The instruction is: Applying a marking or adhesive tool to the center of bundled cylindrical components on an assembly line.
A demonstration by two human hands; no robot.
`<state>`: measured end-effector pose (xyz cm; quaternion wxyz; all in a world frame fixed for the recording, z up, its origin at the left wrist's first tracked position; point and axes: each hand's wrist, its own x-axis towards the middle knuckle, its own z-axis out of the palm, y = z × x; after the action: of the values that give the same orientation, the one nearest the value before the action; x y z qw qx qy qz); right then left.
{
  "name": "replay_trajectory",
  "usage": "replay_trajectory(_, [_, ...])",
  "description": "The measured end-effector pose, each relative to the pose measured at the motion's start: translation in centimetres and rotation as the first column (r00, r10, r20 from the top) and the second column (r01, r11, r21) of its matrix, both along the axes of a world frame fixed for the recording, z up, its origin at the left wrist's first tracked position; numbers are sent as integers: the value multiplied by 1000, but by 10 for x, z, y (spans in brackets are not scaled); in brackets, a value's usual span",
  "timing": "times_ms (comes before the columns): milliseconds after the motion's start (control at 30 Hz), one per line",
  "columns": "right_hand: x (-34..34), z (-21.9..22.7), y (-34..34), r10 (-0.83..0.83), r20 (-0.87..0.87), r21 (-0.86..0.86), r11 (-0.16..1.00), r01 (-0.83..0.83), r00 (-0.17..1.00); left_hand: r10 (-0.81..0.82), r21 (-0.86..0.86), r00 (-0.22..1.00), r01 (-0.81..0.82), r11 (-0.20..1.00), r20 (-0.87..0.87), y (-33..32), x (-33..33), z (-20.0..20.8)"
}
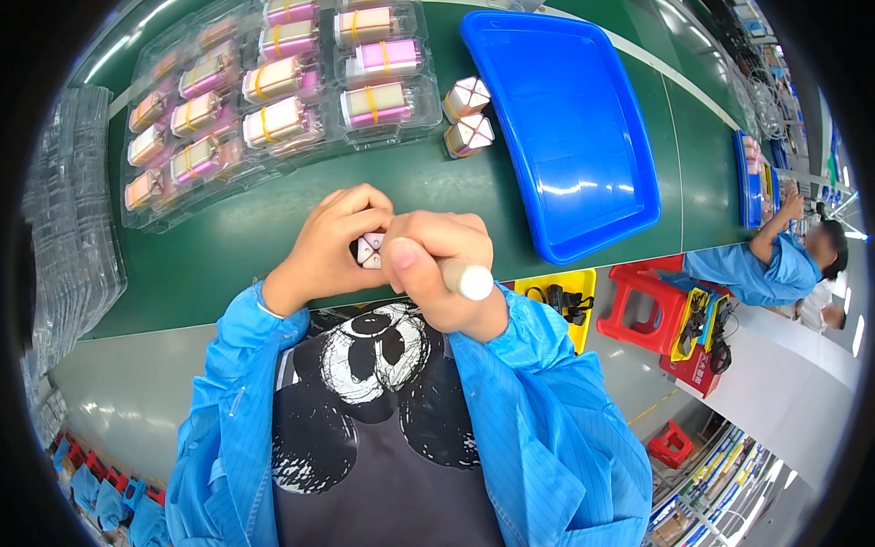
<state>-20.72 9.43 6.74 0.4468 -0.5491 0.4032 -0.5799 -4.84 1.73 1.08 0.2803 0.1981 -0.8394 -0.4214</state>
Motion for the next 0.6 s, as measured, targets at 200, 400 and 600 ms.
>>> replay_trajectory(200, [-4,5,4,-60,133,-77,994,71,989,-146,194,989,148,970,-28,-10,11,-7])
replay_trajectory(400, [-3,6,4,-36,197,-71,996,51,980,-15,83,997,9,997,74,-3,4,-1])
replay_trajectory(600, [-2,5,4,-19,150,-37,999,25,989,37,-5,998,-37,999,45,1,2,-4])
